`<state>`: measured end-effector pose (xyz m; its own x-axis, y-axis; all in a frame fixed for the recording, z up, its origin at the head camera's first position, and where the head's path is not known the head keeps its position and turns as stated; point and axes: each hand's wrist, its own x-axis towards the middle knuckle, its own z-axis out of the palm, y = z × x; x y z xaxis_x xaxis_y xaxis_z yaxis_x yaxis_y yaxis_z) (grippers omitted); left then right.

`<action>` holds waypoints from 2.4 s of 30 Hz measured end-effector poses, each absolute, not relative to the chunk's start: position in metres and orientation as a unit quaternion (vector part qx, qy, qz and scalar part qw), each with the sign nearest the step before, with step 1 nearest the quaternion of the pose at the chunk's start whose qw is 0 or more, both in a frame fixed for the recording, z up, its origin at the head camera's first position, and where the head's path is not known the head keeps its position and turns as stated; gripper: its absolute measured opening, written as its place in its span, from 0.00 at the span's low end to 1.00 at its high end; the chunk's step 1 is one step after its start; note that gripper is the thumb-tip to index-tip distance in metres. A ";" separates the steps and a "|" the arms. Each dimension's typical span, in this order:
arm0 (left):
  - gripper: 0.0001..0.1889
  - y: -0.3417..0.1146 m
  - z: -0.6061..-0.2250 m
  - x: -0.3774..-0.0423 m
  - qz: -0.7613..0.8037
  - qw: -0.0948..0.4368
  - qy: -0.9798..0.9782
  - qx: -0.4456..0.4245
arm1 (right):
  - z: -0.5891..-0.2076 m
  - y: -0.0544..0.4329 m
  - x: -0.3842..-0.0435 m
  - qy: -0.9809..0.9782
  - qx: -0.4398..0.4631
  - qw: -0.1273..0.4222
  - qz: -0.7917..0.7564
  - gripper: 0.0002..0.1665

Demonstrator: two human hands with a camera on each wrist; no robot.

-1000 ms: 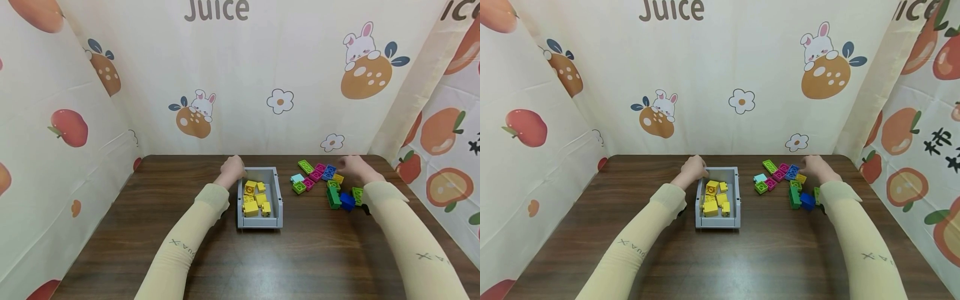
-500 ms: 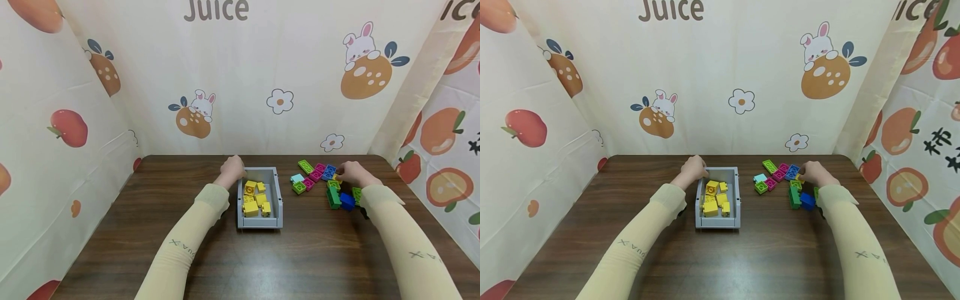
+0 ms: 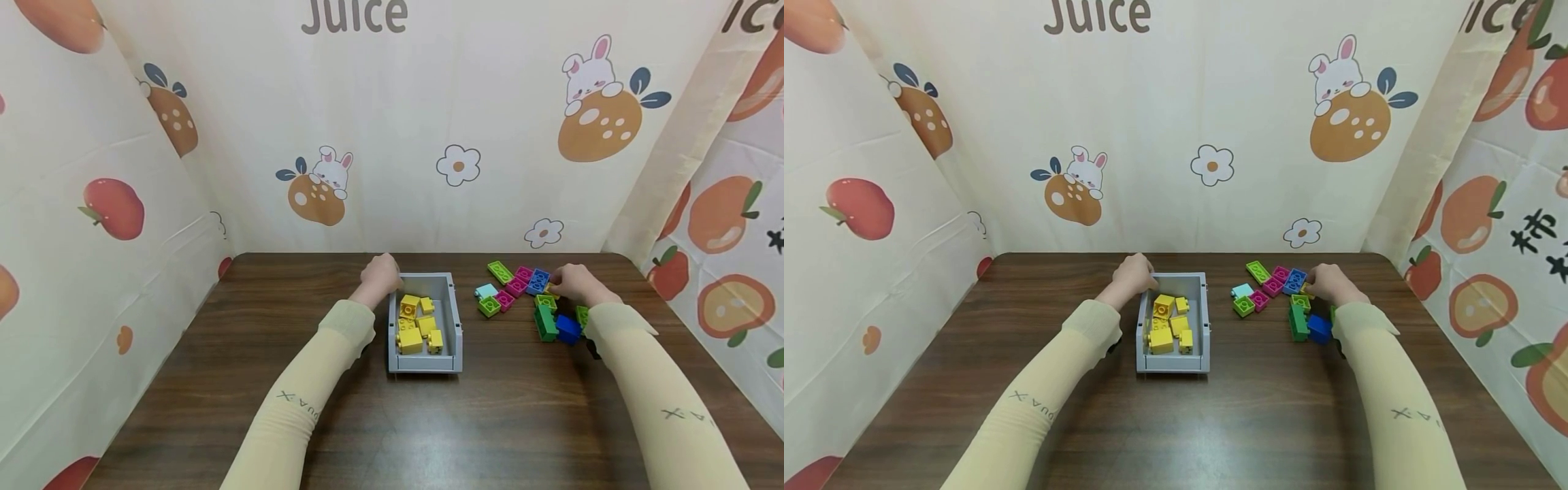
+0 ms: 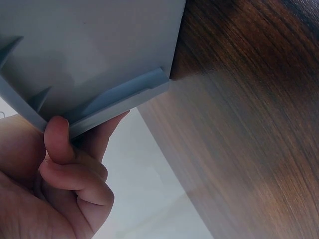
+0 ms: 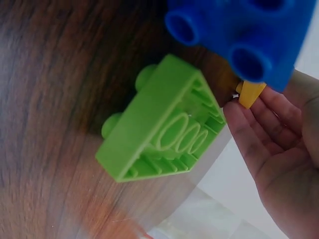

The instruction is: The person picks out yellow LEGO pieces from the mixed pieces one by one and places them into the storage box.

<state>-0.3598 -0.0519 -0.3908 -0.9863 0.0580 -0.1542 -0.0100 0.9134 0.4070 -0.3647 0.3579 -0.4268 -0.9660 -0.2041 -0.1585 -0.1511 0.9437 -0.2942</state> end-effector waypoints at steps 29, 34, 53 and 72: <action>0.10 -0.051 -0.391 -0.360 0.203 0.081 0.976 0.007 | -0.392 0.346 -0.361 0.980 -0.112 0.100 -0.134 0.10; 0.10 -0.051 -0.391 -0.359 0.204 0.080 0.976 0.006 | -0.386 0.342 -0.362 0.979 -0.112 0.099 -0.142 0.12; 0.08 -0.050 -0.392 -0.361 0.199 0.080 0.977 -0.001 | -0.365 0.322 -0.357 0.979 -0.156 0.049 -0.124 0.09; 0.10 -0.052 -0.392 -0.361 0.204 0.077 0.976 0.016 | -0.347 0.298 -0.354 0.976 -0.181 0.029 -0.117 0.13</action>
<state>-0.3607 -0.0523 -0.3924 -0.9877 0.0627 -0.1431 0.0000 0.9159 0.4013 -0.3537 0.2979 -0.3472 -0.9327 -0.3603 -0.0147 -0.3466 0.9070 -0.2390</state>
